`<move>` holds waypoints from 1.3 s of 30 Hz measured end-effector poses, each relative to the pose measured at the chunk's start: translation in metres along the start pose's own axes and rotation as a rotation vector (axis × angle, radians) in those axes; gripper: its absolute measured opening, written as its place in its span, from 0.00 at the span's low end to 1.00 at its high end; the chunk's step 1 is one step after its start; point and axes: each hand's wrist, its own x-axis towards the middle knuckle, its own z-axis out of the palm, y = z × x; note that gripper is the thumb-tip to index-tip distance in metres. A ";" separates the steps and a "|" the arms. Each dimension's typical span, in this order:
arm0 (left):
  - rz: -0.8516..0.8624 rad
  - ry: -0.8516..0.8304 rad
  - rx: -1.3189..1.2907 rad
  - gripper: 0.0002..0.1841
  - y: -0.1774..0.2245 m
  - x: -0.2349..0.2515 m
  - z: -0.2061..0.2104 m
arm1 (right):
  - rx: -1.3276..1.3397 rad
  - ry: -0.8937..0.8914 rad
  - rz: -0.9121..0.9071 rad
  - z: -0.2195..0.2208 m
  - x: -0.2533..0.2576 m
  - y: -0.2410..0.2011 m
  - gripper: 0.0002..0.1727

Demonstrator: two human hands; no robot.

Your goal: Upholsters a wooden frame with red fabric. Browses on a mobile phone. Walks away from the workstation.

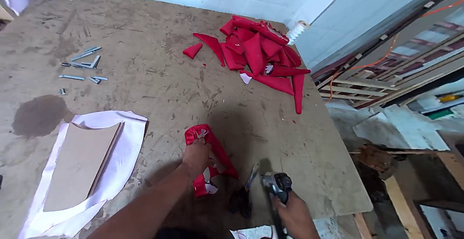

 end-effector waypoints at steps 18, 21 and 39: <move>0.055 0.014 0.019 0.31 -0.009 0.004 0.009 | -0.023 -0.173 -0.258 0.064 -0.047 -0.118 0.20; 0.057 0.027 0.020 0.31 -0.011 0.004 0.004 | 0.035 -0.204 -0.281 0.066 -0.050 -0.120 0.19; 0.505 0.179 0.019 0.36 0.012 -0.021 0.032 | 0.024 0.242 -0.054 -0.018 0.034 0.026 0.32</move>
